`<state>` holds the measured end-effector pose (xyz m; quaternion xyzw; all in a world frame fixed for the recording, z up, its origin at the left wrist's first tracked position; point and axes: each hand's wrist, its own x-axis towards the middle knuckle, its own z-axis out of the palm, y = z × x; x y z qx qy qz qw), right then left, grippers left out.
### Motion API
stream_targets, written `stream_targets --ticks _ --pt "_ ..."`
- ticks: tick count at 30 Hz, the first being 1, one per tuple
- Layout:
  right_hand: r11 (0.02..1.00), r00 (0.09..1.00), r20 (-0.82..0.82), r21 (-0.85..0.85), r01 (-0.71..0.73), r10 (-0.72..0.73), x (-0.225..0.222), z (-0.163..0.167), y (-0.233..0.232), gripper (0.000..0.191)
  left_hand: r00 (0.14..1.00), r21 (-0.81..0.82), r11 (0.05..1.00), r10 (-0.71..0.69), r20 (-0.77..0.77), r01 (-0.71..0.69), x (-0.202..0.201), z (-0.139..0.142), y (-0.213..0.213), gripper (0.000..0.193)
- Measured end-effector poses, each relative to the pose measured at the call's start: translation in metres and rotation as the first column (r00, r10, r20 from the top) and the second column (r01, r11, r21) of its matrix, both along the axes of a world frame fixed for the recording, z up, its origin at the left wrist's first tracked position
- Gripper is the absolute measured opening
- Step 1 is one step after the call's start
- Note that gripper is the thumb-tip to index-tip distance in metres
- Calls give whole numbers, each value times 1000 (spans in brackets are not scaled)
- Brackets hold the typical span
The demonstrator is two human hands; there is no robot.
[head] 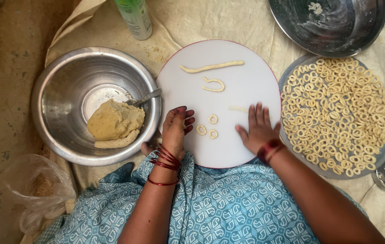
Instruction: The person rolls small pieces of dough into thin ropes and joins the ends to form rings, placing them on a tray. The person repeats this process with multiple pieces of dough.
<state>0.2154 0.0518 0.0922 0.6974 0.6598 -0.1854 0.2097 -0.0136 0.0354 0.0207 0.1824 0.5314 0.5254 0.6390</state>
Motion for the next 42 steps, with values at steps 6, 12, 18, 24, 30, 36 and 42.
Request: stream_targets --ticks 6,12,18,24,30,36,42 --pt "995 995 75 -80 -67 73 7 -1 -29 91 1000 -35 999 8 6 -7 -1 -4 1 35" --pt "949 980 37 -258 -180 196 -9 0 -48 90 992 114 987 110 58 -116 -3 -13 1 31" --pt "994 995 -35 -66 -92 89 -16 -3 -25 90 988 185 982 -19 -152 48 2 -2 1 30" --pt "990 993 -76 119 -81 90 -16 -3 -6 86 411 -1 747 -367 -835 665 15 17 -14 27" --pt "989 989 8 3 -146 146 11 6 -14 82 265 -50 598 -428 -864 800 34 5 -28 27" --pt "979 997 83 204 -14 -3 39 12 7 37 214 -72 581 -408 -887 811 34 0 -29 9" --pt "869 970 -94 469 -157 226 25 1 5 16 313 47 671 -282 -907 740 30 23 -24 8"
